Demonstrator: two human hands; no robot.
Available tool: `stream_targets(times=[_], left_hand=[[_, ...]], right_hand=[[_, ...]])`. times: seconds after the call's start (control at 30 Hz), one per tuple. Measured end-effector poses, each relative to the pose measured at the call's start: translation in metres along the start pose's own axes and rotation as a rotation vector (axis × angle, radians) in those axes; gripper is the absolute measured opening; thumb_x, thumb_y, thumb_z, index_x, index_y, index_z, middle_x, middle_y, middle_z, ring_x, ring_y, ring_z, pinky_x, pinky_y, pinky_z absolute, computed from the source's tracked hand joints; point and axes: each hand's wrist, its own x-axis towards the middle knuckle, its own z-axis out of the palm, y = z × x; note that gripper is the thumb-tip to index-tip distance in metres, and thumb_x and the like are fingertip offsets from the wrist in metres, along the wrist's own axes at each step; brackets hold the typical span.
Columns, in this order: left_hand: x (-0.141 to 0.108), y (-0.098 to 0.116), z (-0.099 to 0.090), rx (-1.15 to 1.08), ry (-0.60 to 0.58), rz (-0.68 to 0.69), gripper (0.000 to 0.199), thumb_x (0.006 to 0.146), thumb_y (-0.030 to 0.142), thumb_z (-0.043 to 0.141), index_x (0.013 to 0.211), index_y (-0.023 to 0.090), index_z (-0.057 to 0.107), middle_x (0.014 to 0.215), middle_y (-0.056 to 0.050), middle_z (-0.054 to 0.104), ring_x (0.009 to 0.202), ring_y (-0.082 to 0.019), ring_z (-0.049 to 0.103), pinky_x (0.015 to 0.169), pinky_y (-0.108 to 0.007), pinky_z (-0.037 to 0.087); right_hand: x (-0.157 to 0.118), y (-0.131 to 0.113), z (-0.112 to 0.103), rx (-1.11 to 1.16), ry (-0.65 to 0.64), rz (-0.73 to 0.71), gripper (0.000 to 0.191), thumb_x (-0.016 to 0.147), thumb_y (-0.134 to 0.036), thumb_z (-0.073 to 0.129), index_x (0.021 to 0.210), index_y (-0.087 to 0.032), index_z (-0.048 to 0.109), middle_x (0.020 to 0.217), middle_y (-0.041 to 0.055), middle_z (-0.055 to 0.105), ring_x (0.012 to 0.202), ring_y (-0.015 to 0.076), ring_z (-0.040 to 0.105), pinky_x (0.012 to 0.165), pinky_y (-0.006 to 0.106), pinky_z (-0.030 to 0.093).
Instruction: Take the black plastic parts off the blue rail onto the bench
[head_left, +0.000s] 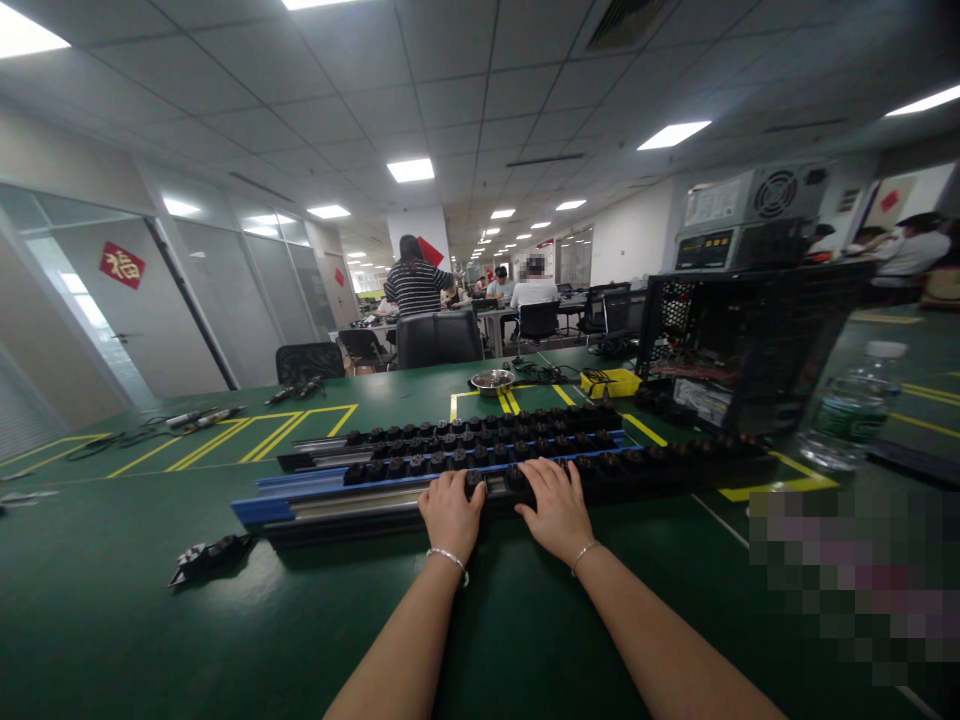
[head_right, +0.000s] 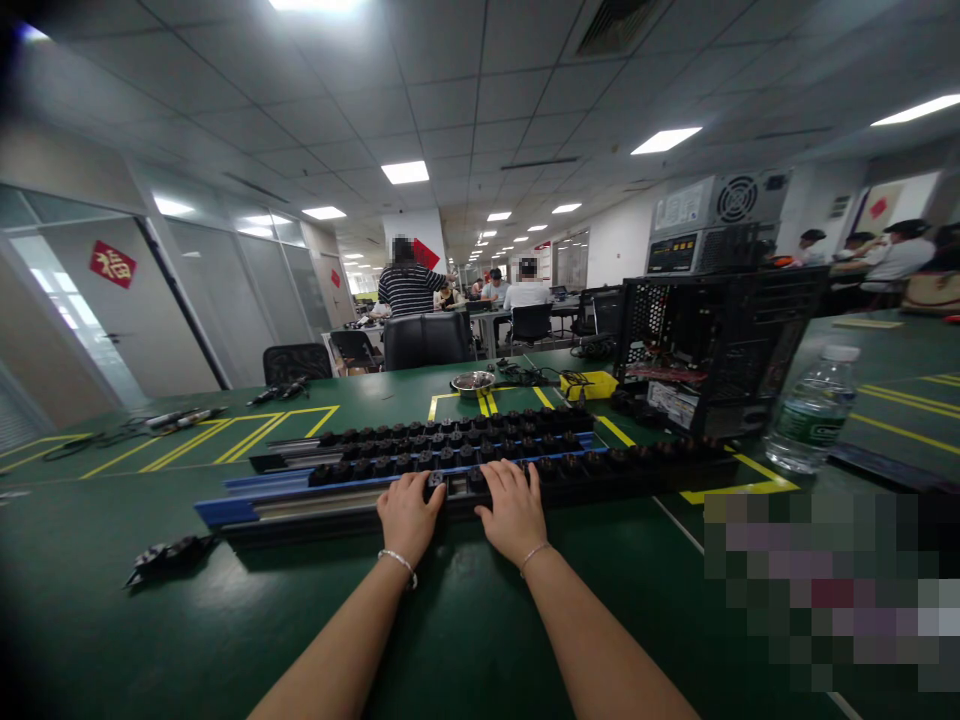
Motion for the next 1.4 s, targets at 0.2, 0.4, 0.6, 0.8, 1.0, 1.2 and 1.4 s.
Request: stream_targets(times=[0.2, 0.4, 0.6, 0.8, 1.0, 1.2, 1.4], left_hand=[[-0.0008, -0.0016, -0.0005, -0.001, 0.014, 0.001, 0.035, 0.082, 0.043, 0.043, 0.107, 0.024, 0.058, 0.104, -0.005, 0.061, 0.098, -0.02, 0.05, 0.087, -0.039, 0.032], [-0.0004, -0.0021, 0.0004, 0.0, 0.03, -0.001, 0.034, 0.081, 0.043, 0.045, 0.105, 0.024, 0.059, 0.104, -0.005, 0.061, 0.098, -0.021, 0.05, 0.086, -0.039, 0.032], [0.0001, -0.0027, 0.0007, 0.006, 0.042, -0.011, 0.034, 0.08, 0.043, 0.045, 0.104, 0.024, 0.059, 0.104, -0.004, 0.062, 0.098, -0.02, 0.05, 0.086, -0.039, 0.032], [-0.0003, -0.0039, 0.0001, -0.004, 0.04, -0.015, 0.034, 0.08, 0.043, 0.045, 0.105, 0.024, 0.059, 0.104, -0.004, 0.062, 0.098, -0.021, 0.05, 0.086, -0.039, 0.031], [0.0001, -0.0054, -0.0001, 0.0, 0.036, -0.023, 0.034, 0.08, 0.043, 0.045, 0.105, 0.024, 0.059, 0.103, -0.004, 0.062, 0.098, -0.02, 0.05, 0.086, -0.039, 0.031], [-0.0003, -0.0065, -0.0014, -0.001, 0.042, -0.023, 0.033, 0.08, 0.042, 0.046, 0.105, 0.024, 0.06, 0.104, -0.004, 0.062, 0.098, -0.02, 0.05, 0.087, -0.039, 0.03], [0.0002, -0.0077, -0.0013, 0.0, 0.051, -0.025, 0.032, 0.079, 0.042, 0.047, 0.103, 0.025, 0.06, 0.103, -0.004, 0.062, 0.098, -0.021, 0.05, 0.086, -0.04, 0.031]], right_hand=[[-0.0003, -0.0001, 0.0004, 0.012, 0.001, 0.001, 0.046, 0.075, -0.03, 0.052, 0.121, -0.023, 0.046, 0.124, 0.0052, 0.052, 0.12, 0.0238, 0.037, 0.107, 0.049, 0.009], [0.0, -0.0006, 0.0003, -0.003, 0.005, -0.001, 0.047, 0.075, -0.031, 0.053, 0.121, -0.023, 0.046, 0.123, 0.0053, 0.052, 0.12, 0.0231, 0.037, 0.107, 0.049, 0.009], [0.0001, -0.0007, 0.0, 0.001, 0.011, -0.002, 0.047, 0.074, -0.03, 0.054, 0.12, -0.023, 0.046, 0.123, 0.0047, 0.053, 0.119, 0.0227, 0.038, 0.107, 0.048, 0.009], [0.0, 0.0001, 0.0003, 0.008, 0.009, -0.002, 0.047, 0.075, -0.031, 0.054, 0.121, -0.023, 0.046, 0.123, 0.0046, 0.052, 0.12, 0.023, 0.037, 0.107, 0.048, 0.008], [-0.0004, 0.0003, 0.0008, -0.008, 0.004, -0.002, 0.048, 0.075, -0.031, 0.054, 0.121, -0.023, 0.045, 0.124, 0.0047, 0.052, 0.12, 0.0227, 0.037, 0.107, 0.048, 0.008], [-0.0003, 0.0003, 0.0008, 0.005, 0.006, -0.004, 0.047, 0.075, -0.031, 0.053, 0.121, -0.023, 0.045, 0.124, 0.0045, 0.052, 0.12, 0.0228, 0.037, 0.107, 0.048, 0.008], [0.0, 0.0003, 0.0014, -0.011, 0.009, -0.008, 0.047, 0.075, -0.031, 0.053, 0.121, -0.023, 0.046, 0.123, 0.0056, 0.052, 0.12, 0.0233, 0.037, 0.106, 0.049, 0.01]])
